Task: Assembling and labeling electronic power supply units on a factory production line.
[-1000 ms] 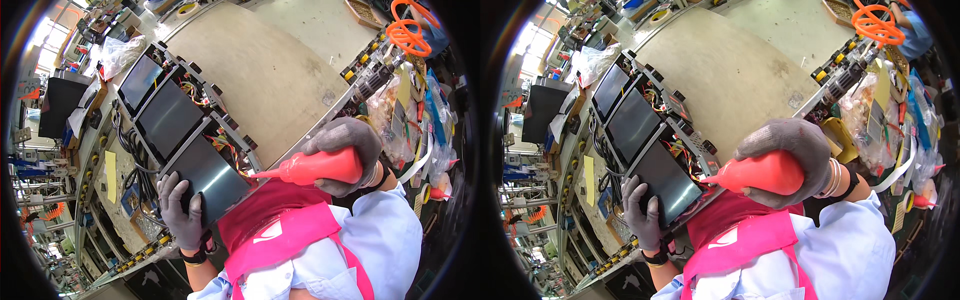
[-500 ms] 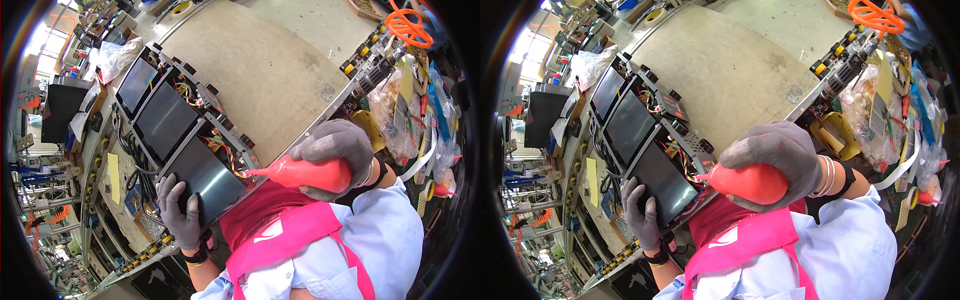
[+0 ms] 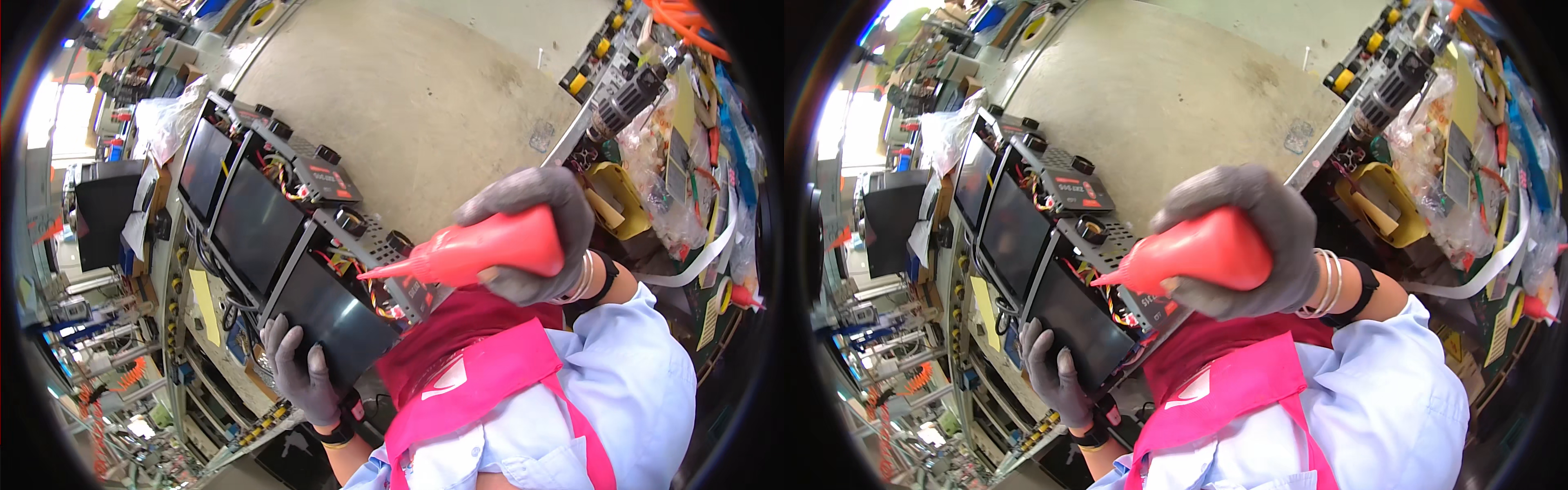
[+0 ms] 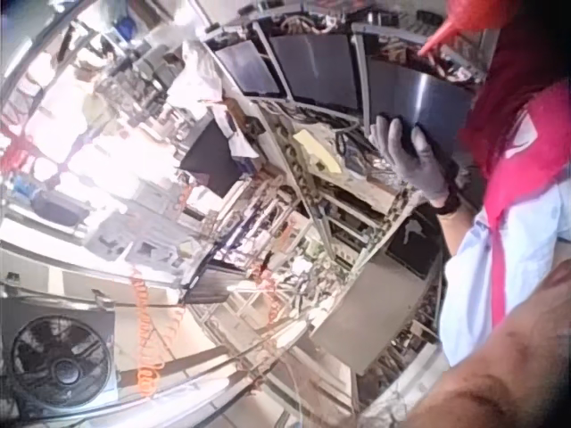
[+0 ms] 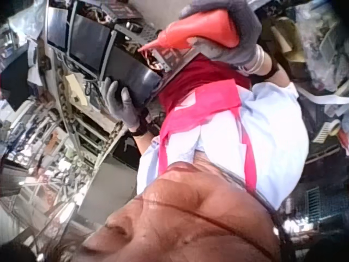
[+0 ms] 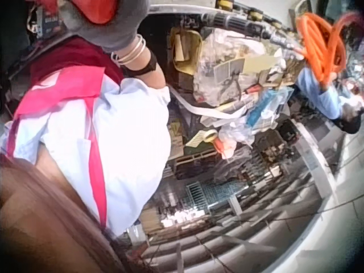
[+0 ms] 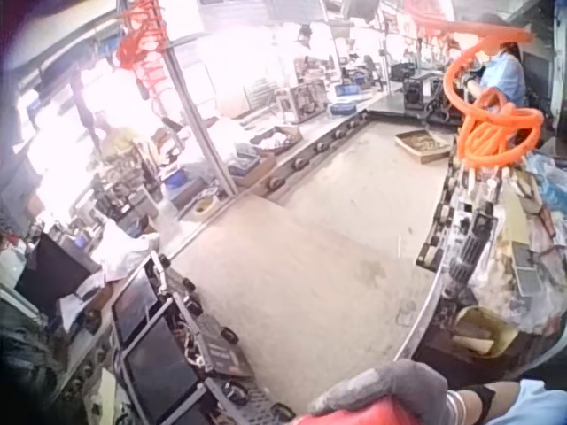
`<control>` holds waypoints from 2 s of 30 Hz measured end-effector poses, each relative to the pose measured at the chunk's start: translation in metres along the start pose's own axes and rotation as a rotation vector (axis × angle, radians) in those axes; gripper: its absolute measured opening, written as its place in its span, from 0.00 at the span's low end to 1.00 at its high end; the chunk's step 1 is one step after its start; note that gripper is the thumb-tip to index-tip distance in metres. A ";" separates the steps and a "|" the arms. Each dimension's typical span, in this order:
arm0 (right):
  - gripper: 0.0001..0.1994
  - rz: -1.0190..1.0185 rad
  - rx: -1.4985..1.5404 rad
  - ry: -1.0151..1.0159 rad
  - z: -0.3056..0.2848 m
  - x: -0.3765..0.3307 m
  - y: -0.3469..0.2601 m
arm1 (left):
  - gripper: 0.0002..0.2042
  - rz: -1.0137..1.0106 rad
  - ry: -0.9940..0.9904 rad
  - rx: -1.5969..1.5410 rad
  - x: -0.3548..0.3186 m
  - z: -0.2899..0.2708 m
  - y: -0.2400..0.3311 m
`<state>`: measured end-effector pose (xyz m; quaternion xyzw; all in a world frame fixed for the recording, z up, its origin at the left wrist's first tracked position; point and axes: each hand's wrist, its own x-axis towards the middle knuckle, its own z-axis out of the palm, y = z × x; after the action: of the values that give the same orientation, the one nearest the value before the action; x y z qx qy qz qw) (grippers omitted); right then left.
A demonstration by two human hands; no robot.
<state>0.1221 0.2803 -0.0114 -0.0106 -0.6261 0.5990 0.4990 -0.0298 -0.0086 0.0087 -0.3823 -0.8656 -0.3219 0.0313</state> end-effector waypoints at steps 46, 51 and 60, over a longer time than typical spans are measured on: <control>0.23 -0.003 0.102 -0.302 0.020 0.024 0.039 | 0.17 -0.027 -0.146 0.110 0.006 -0.016 -0.003; 0.21 0.133 0.153 -0.182 0.027 0.026 0.041 | 0.19 -0.120 -0.112 -0.020 0.041 -0.060 -0.010; 0.22 0.510 0.545 0.405 0.036 0.057 0.016 | 0.24 -0.119 0.086 0.051 0.148 -0.082 -0.144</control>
<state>0.0615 0.2931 0.0190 -0.1503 -0.3114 0.8327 0.4324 -0.2484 -0.0331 0.0407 -0.3154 -0.8924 -0.3172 0.0589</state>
